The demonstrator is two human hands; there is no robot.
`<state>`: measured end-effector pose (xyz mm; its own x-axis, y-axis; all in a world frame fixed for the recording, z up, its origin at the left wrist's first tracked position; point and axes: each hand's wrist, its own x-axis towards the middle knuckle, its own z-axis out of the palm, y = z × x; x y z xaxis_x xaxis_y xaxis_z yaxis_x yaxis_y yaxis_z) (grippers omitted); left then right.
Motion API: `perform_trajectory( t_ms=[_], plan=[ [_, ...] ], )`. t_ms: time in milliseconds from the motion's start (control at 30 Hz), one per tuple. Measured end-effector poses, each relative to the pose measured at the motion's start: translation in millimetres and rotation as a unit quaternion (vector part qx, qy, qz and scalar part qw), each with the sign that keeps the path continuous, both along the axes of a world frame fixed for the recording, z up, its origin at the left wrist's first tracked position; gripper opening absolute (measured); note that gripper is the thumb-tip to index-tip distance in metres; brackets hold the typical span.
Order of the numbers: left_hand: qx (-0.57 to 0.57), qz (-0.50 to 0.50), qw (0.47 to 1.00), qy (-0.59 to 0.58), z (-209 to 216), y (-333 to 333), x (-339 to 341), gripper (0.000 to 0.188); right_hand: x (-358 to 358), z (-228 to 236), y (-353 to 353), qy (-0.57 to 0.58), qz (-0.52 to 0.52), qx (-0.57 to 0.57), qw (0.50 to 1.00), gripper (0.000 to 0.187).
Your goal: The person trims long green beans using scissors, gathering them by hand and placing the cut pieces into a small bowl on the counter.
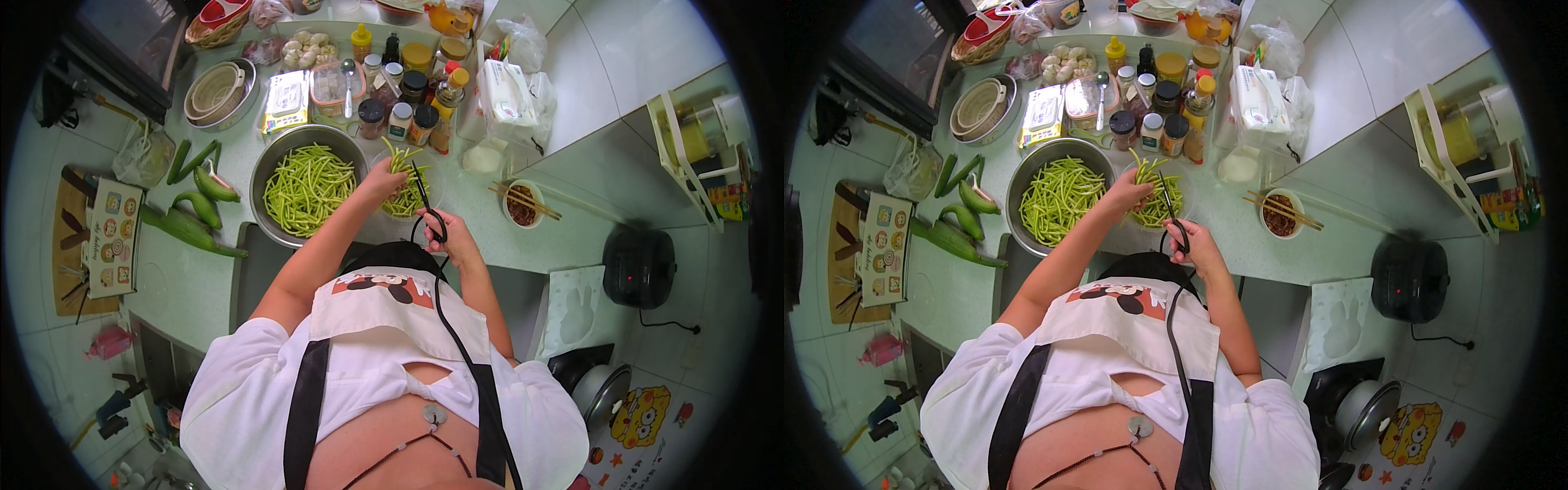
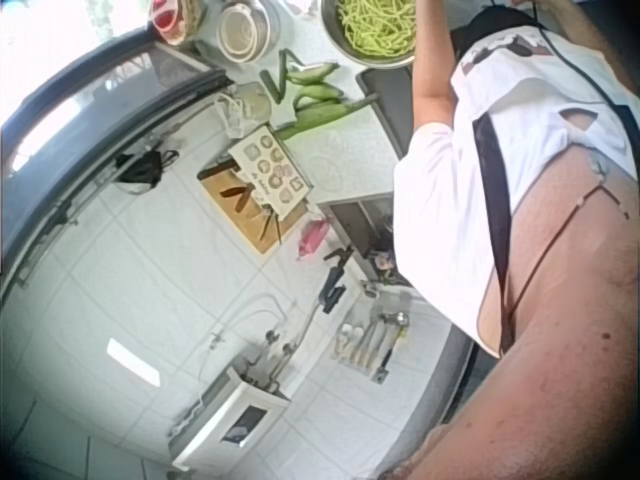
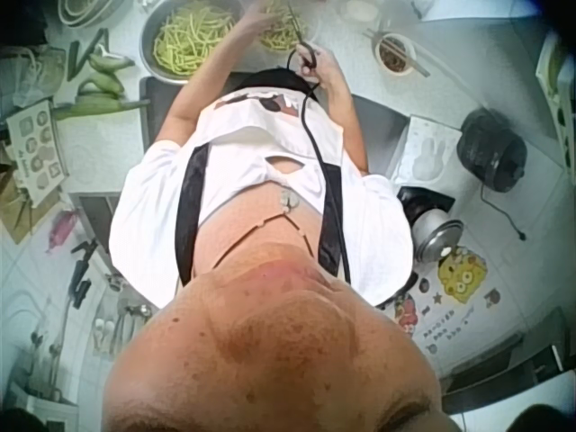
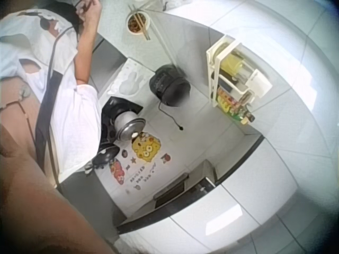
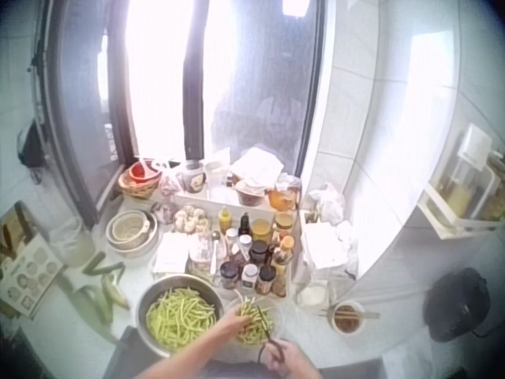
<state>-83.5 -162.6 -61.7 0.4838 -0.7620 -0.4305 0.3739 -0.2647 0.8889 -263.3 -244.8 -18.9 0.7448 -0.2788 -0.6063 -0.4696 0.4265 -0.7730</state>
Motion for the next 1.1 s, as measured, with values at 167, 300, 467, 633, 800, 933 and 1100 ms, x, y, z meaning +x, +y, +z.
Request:
perform_trajectory(
  t_ms=[167, 300, 467, 633, 800, 933, 1100],
  plan=[
    [0.001, 0.022, 0.999, 0.025, 2.2, -3.0, -2.0, 0.022, -1.1, -5.8, -0.1, 0.0, -0.004, -0.005, 1.0, 0.028],
    [0.006, 0.067, 0.987, 0.149, 16.8, -0.7, -1.5, 0.022, -1.4, -7.4, -1.8, 0.007, -0.025, 0.0, 1.0, 0.025],
    [-0.046, 0.099, 0.962, 0.252, 25.7, 3.4, 3.3, 0.026, -2.8, -4.0, -4.0, 0.013, -0.042, 0.017, 0.999, 0.023],
    [-0.046, 0.073, 0.972, 0.22, 23.1, 2.2, 4.1, 0.034, -2.7, -1.6, -5.2, 0.007, -0.046, 0.011, 0.999, 0.023],
    [-0.098, 0.067, 0.974, 0.193, 3.7, 0.2, 5.6, 0.041, -5.5, -3.2, -8.7, 0.0, -0.033, 0.004, 0.999, 0.024],
    [-0.102, 0.061, 0.981, 0.154, -1.9, -2.1, 5.0, 0.045, -9.5, -3.3, -10.2, 0.011, -0.017, 0.018, 1.0, 0.026],
    [-0.086, 0.062, 0.985, 0.138, 17.9, -0.9, -1.7, 0.048, -17.4, 3.5, -13.8, -0.005, -0.006, 0.058, 0.998, 0.029]
  ],
)
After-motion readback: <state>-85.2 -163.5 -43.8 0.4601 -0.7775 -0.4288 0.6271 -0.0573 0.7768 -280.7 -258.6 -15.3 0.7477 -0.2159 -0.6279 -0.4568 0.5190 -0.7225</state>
